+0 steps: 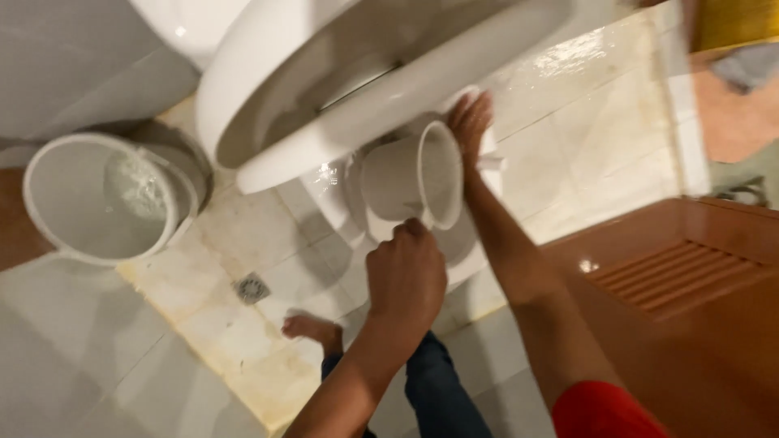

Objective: The person scrubs the inside of a white toilet bowl using a toilet brush. They then scoop water from a white bucket with a plastic mug and pour it into the bowl and onto the floor. The person repeats the scrubbing and rinsing process multiple times.

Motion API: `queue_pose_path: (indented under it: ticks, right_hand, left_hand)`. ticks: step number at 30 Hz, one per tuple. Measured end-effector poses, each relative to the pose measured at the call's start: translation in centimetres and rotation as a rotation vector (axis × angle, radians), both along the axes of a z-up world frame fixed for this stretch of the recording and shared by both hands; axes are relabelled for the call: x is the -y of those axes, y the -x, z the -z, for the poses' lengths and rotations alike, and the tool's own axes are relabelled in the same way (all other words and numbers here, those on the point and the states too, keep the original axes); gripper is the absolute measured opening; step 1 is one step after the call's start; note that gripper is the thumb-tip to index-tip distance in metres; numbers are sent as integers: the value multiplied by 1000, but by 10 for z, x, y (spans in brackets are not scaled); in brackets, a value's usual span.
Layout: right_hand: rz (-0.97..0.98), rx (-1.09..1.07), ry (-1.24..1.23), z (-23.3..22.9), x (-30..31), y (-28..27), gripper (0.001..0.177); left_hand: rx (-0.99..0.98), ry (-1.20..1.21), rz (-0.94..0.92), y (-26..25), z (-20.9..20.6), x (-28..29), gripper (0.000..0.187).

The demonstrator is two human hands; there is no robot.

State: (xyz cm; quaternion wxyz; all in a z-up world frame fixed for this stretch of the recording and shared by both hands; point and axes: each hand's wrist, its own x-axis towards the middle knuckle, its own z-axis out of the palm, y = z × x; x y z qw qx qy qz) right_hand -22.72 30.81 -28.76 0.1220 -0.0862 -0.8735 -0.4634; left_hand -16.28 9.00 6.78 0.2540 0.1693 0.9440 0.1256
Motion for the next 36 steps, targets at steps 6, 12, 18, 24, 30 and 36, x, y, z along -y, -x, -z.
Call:
queue_pose_path:
  ticks: [6,12,18,24,30,36]
  right_hand:
    - [233,65,1662,-76,-51,-25,38]
    - [138,114,1532,-85,-119,-105,36]
    - [-324,270,1321,-53,-57,-17,76]
    - [-556,98,1303,-89,-47,-88,54]
    - [-222,92,1276,-87,-12,-176,61]
    - [-265,238,1139,-79,-8,-174,72]
  left_hand:
    - [121,27,21,-13,-15,16,5]
    - [176,12,146,-40,-24,33,9]
    - [234,20,76,-62,-12,37,38]
    - [216,-38,29,-75,1,60,48]
    - [278,-9,-64,-80,-14,88,20]
    - [-48,-49,83,-72,-4,77,23]
